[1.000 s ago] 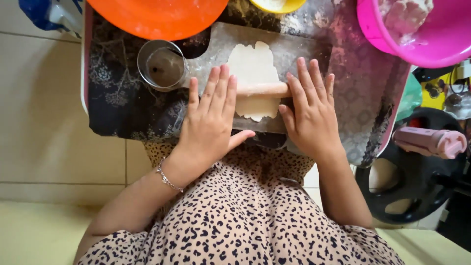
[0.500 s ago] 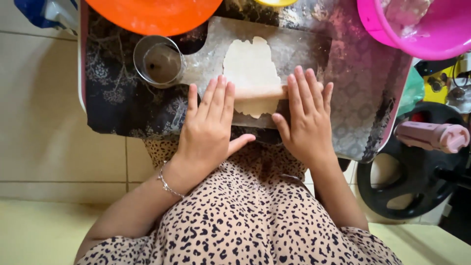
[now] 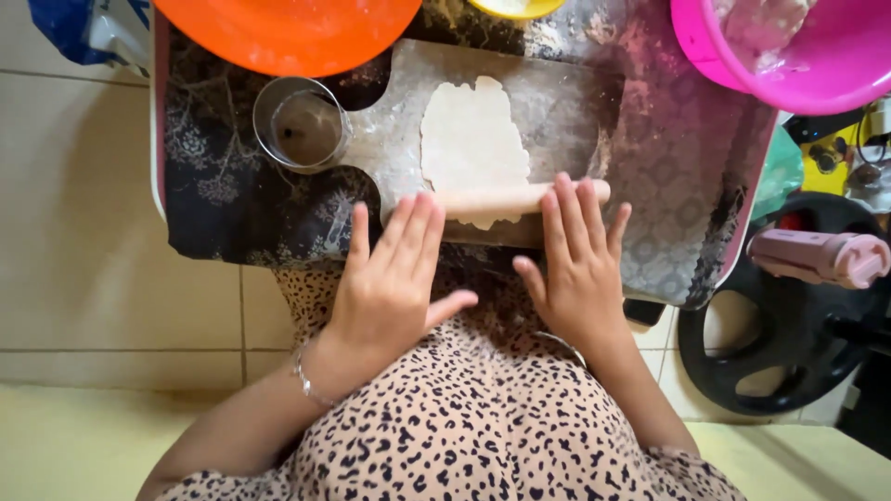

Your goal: Rolling out dough with a rolling pin and cutting out circular dumpling skins using a metal cutter

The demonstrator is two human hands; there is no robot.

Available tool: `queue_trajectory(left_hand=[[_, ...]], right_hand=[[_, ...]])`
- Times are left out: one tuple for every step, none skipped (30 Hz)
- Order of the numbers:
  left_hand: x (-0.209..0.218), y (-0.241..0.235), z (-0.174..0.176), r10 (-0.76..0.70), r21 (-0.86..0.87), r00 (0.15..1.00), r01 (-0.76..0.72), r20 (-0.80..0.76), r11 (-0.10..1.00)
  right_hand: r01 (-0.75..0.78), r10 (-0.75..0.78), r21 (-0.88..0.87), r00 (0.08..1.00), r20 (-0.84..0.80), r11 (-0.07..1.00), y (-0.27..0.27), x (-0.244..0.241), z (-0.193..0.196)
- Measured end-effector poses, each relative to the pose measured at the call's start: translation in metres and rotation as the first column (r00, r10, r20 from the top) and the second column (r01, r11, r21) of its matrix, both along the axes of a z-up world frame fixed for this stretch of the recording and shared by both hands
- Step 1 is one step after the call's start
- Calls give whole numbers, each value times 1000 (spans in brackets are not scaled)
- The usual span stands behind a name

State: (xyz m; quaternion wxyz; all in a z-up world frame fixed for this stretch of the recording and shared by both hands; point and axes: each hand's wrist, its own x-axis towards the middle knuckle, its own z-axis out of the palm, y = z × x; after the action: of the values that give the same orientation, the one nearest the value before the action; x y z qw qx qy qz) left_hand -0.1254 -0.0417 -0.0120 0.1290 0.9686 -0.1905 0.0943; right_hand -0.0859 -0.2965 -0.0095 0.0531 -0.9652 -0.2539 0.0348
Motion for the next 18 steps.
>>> queue_trajectory(left_hand=[[-4,1,1,-3,-1,1000,3,-5,1000],[-10,1,2,-15,-35,1000,15,-12,999],[-16,1,4,-27,-70,999,26,-20,997],[-14,2,4,-25,-66,1000,25,-3,997],[-13,2,5,-31,-84,1000,30,-4,996],[-15,2,7,-37,-105,999,35,-18,994],[-9,5,11,-35,-105,999,33,-15,994],[-2,8,15,-24,-204,1000,24,2,979],[6,11,20,-12,-301,1000,17,18,953],[14,15,23,-9,-296,999,18,30,955],[22,19,27,33,-404,996,5,86,915],[28,23,30,78,-507,989,-2,128,862],[32,30,19,79,-503,988,-2,131,864],[36,37,7,182,-485,963,-65,198,872],[41,44,-4,280,-471,923,-130,265,872],[43,48,5,280,-469,922,-130,267,873],[46,53,14,339,-515,927,-215,159,830],[50,57,23,388,-550,920,-300,49,780]], right_hand=[[3,-3,-1,1000,-5,1000,-2,-5,0],[-6,6,-6,1000,-19,1000,-5,-13,1],[-15,15,-10,999,-34,1000,-7,-21,4],[-17,17,-7,1000,-18,1000,-7,-19,3],[-15,15,-7,1000,-15,1000,-7,-17,3],[-12,12,-10,1000,-26,1000,-9,-20,5],[-14,14,-9,1000,-23,1000,-3,-12,13],[1,-3,68,1000,31,998,4,-2,21],[11,-24,146,996,82,989,10,7,30],[7,-21,151,995,94,989,16,19,33],[-13,-4,185,996,94,983,21,31,37],[-31,12,218,996,85,975,27,41,40],[-34,14,222,996,88,974,29,46,38],[-60,42,242,996,81,968,30,51,37],[-87,70,261,995,74,961,32,55,35],[-88,70,263,995,75,961,26,53,36],[-58,32,276,995,97,959,20,50,36],[-27,-8,290,993,119,957,14,48,37]])
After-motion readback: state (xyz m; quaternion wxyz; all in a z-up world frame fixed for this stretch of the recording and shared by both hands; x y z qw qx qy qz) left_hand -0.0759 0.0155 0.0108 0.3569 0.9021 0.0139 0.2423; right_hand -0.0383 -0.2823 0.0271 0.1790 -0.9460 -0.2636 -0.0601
